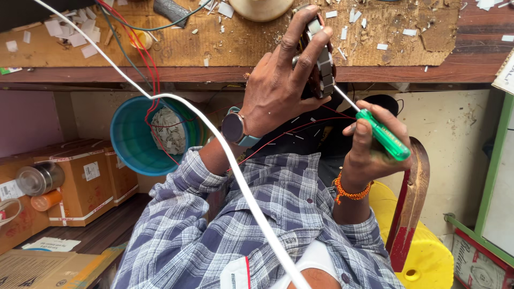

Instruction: The person uses a green screwdriver to pry and adjust the copper windings on a motor armature. They repeatedly rotate the armature to access different sections while seated at a cluttered workbench.

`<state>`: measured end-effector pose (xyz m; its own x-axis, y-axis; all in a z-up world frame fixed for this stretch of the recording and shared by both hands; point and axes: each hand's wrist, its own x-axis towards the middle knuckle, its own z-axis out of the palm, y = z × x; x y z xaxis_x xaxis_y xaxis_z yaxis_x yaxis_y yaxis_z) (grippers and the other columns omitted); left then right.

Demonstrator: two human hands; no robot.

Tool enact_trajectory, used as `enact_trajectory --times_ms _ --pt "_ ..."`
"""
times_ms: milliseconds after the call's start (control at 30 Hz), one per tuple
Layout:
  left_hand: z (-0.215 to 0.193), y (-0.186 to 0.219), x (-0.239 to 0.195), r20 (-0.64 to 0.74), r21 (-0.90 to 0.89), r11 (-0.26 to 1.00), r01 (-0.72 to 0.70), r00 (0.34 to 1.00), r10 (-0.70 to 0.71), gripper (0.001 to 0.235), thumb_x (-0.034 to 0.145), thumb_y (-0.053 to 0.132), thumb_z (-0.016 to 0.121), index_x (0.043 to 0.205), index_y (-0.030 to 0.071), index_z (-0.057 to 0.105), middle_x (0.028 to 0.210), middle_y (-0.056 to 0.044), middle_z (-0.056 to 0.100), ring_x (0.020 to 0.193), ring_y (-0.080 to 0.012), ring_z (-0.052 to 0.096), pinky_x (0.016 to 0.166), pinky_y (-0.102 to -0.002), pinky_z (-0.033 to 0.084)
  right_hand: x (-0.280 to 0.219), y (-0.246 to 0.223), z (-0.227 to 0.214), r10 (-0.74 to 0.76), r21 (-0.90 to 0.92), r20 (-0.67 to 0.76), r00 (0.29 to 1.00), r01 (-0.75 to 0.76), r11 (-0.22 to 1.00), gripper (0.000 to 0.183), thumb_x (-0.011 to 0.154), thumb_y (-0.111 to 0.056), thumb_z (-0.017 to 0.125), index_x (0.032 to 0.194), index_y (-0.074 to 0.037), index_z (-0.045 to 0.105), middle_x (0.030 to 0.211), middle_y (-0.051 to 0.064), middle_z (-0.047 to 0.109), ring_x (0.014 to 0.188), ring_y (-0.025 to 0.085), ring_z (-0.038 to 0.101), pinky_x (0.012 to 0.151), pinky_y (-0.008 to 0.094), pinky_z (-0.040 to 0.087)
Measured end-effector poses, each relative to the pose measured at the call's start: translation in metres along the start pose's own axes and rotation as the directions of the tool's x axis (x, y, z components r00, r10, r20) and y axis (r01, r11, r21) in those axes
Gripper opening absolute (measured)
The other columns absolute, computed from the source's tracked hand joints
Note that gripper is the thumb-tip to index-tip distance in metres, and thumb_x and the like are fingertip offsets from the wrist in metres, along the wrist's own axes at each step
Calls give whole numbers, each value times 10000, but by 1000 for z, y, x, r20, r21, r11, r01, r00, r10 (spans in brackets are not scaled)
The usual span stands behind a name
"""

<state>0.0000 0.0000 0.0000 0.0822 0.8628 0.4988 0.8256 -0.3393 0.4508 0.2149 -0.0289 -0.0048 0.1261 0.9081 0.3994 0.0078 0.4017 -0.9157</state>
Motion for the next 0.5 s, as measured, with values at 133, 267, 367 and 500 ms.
enact_trajectory --times_ms 133,267,367,500 --pt "4 11 0 -51 -15 999 -30 998 29 1219 734 438 1004 1593 241 163 1641 -60 128 1205 -311 640 915 -386 616 6 -1 -5 35 37 -2 999 -35 999 379 1070 -212 798 1241 93 651 1073 296 731 735 210 717 608 275 607" --pt "3 12 3 -91 -46 999 -8 996 4 1248 727 426 1009 1618 251 153 1644 -52 121 1187 -318 653 922 -388 622 8 -2 -4 -23 70 17 1000 22 997 316 1047 -185 770 1190 77 664 1093 278 733 709 184 714 594 257 604" --pt "2 9 2 -97 -89 995 41 994 -49 1272 711 442 1016 1629 247 156 1678 -54 121 1171 -311 661 930 -391 629 -1 -6 -1 -37 -5 81 996 38 999 309 1060 -167 773 1199 85 659 1111 286 724 731 187 709 615 251 601" --pt "1 8 -1 -113 -147 987 70 990 -87 1267 697 443 1022 1617 254 172 1639 -37 131 1177 -302 666 952 -391 639 -4 -6 3 -31 -55 99 995 37 998 294 1074 -164 775 1194 77 656 1105 278 736 734 190 717 628 247 601"
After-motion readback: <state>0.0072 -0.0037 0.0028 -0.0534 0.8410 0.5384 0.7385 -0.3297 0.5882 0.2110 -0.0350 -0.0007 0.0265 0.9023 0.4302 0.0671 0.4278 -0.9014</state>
